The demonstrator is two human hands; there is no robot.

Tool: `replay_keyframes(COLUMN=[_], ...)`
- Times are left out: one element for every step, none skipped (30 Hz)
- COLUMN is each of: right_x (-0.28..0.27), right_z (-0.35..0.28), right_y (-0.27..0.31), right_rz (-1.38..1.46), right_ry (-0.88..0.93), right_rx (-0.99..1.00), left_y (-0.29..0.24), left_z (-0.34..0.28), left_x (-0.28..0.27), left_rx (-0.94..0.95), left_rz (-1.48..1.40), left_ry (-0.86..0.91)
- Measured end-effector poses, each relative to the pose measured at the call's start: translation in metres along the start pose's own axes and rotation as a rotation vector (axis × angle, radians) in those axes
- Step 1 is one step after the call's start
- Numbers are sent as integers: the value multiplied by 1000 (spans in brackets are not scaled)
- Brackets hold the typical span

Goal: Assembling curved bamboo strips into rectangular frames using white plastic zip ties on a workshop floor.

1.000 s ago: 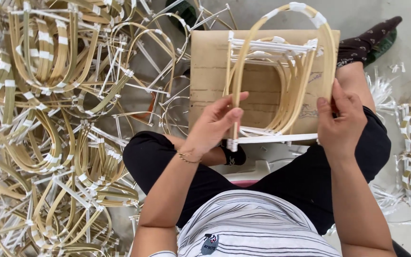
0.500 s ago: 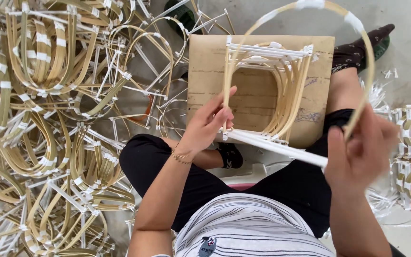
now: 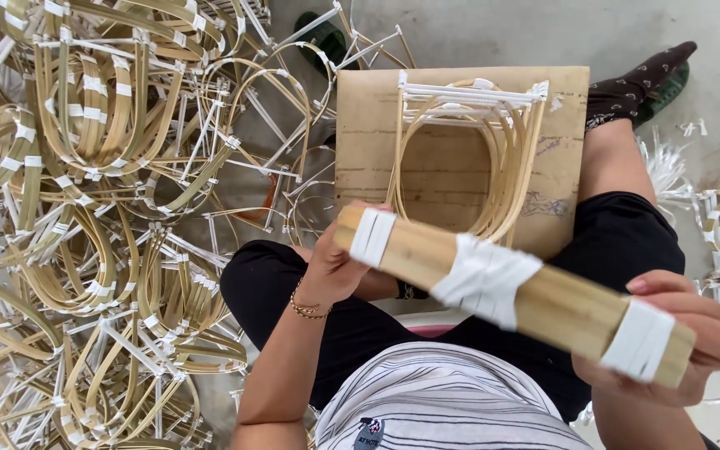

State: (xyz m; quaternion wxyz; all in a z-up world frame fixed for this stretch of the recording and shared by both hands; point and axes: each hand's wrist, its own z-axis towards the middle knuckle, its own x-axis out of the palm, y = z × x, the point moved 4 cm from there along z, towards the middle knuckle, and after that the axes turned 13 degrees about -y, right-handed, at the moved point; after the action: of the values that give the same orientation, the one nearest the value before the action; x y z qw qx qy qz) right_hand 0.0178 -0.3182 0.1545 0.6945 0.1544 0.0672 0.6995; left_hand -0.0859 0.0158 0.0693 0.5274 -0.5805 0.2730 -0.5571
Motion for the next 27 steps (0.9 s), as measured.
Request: replay_keyframes(right_x=[-9, -11, -14, -5, 3, 11, 14, 15, 16, 15, 17, 19, 28, 39, 50, 57, 67, 79, 67, 54, 42, 24, 5, -14, 2, 18, 33], right_z=[0, -2, -6, 0, 7, 12, 8, 3, -1, -4, -7, -10, -5, -3, 1, 9, 12, 14, 2, -7, -21, -52, -79, -95, -88, -86, -85], right_y=[4, 6, 6, 11, 10, 10, 7, 2, -4, -4, -5, -4, 4, 11, 15, 17, 16, 18, 10, -8, -26, -57, -89, -125, -120, -120, -118], right_rz=[7, -219, -438, -425, -470, -515, -509, -354, -196, -189, -142, -95, -60, -265, -450, -395, -287, -179, -105, 61, 219, 281, 305, 330, 371, 345, 304], right_ry=[1, 154, 306, 305, 329, 354, 355, 291, 228, 231, 221, 211, 224, 338, 460, 484, 587, 688, 718, 611, 505, 553, 622, 690, 735, 790, 844], right_rx=[-3, -49, -95, -98, -5, 88, 88, 194, 296, 294, 275, 255, 259, 254, 236, 230, 213, 190, 174, 435, 711, 715, 713, 708, 713, 902, 1085], left_y=[-7, -16, -25, -29, -31, -33, -37, -38, -39, -38, -38, -40, -50, -59, -69, -89, -112, -136, -154, -170, -186, -209, -228, -246, -246, -240, -233], left_z=[4, 8, 10, 9, 5, 2, 1, 0, 0, -2, -6, -10, -11, -14, -21, -27, -37, -50, -83, -120, -162, -204, -244, -285, -334, -386, -438], left_x=[4, 10, 14, 13, 13, 13, 13, 10, 9, 9, 7, 4, 3, -1, -4, -16, -29, -42, -72, -100, -124, -127, -126, -123, -128, -133, -136], left_rx=[6, 67, 129, 136, 126, 115, 116, 73, 32, 36, 65, 93, 98, 57, 14, 16, 104, 189, 185, 114, 15, -15, -152, -311, -362, -640, -915], left_rz=[1, 92, 188, 194, 261, 328, 330, 338, 345, 346, 408, 470, 482, 587, 693, 704, 829, 958, 976, 1198, 1416, 1429, 1655, 1868, 1862, 1910, 1928], left_ry=[-5, 15, 29, 20, -6, -31, -37, -85, -136, -143, -176, -210, -246, -323, -423, -483, -599, -713, -793, -819, -833, -907, -878, -831, -880, -854, -811])
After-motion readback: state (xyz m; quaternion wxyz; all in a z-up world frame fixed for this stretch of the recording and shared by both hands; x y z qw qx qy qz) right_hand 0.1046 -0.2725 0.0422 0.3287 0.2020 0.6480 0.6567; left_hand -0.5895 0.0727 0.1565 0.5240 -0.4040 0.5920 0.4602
